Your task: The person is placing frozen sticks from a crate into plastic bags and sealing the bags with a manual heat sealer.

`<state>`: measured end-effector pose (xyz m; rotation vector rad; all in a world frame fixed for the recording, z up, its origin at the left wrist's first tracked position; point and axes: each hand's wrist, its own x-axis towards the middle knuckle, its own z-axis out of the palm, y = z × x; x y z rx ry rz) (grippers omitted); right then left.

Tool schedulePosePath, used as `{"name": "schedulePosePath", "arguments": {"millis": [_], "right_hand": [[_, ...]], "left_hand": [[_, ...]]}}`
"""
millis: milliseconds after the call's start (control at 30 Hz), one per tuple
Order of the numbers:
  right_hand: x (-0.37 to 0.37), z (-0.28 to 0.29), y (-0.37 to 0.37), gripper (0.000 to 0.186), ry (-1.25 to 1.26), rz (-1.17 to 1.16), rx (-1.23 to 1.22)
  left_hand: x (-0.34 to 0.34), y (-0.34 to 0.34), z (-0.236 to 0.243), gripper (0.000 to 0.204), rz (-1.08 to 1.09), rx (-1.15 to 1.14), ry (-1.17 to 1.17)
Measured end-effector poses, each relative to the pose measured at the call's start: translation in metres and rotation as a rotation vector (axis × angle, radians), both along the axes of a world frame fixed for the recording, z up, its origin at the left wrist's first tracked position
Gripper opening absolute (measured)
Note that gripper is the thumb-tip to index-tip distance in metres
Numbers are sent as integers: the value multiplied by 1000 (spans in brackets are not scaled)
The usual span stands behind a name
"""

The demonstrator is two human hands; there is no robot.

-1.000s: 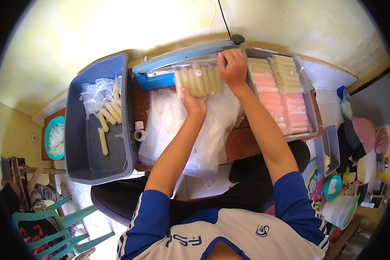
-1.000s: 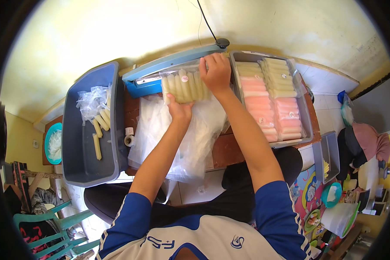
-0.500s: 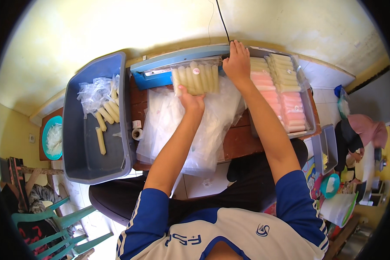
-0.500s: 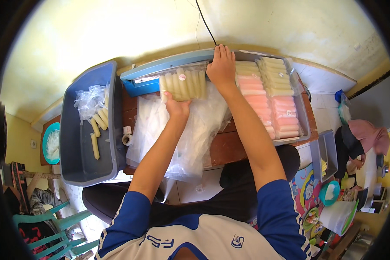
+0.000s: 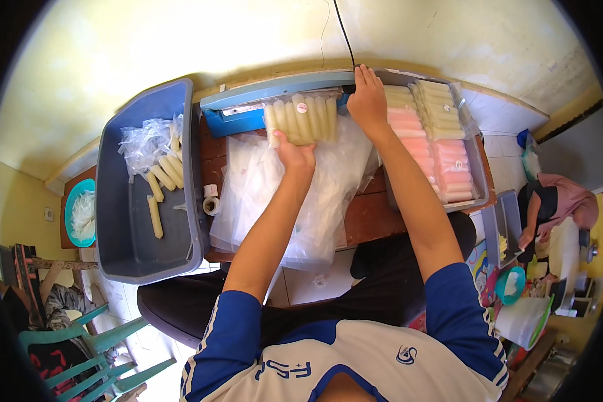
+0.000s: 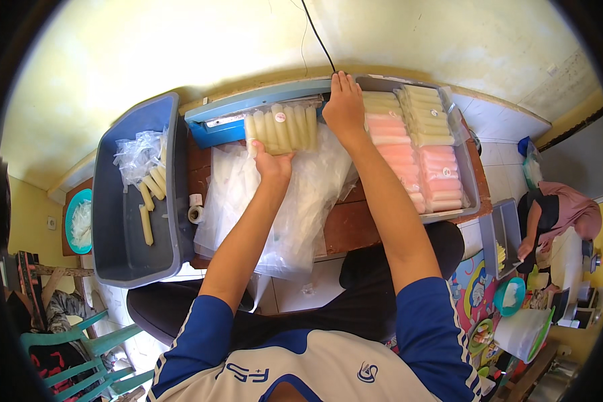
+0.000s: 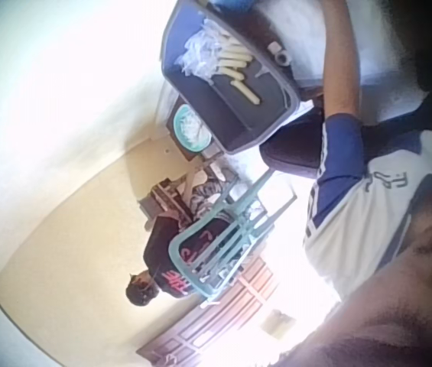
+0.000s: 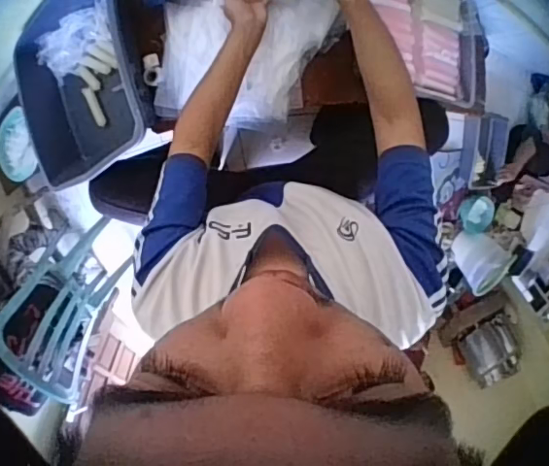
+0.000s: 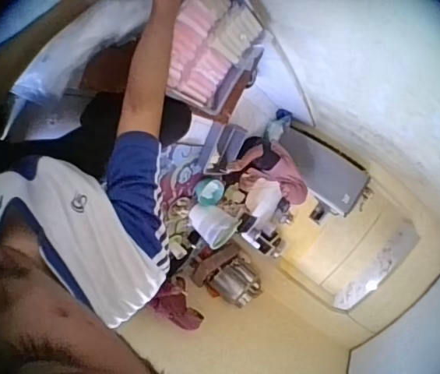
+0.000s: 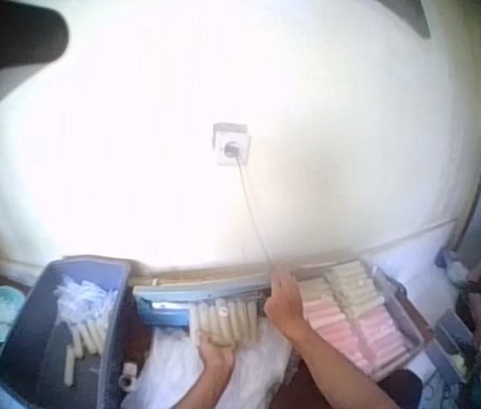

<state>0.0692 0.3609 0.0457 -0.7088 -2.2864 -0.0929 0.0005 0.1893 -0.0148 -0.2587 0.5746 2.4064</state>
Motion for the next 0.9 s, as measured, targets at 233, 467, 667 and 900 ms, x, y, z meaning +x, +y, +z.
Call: {"name": "schedulePosePath", "arguments": {"millis": [233,467,667,900], "right_hand": [[-2,1,1,57,-2,-1,2],[-4,-1,-1,56,23,1,30],[-4,-2,-2,53,44,21,46],[-4,-2,-4,51,53,18,54]], "left_hand": [[-2,-1,-2,52,-15,29,-22],[-5,1,-7,51,-5,40,-28],[-8,0,-7,50,-23,75,-28],[-8,0,-8,51,-28,98,-28]]}}
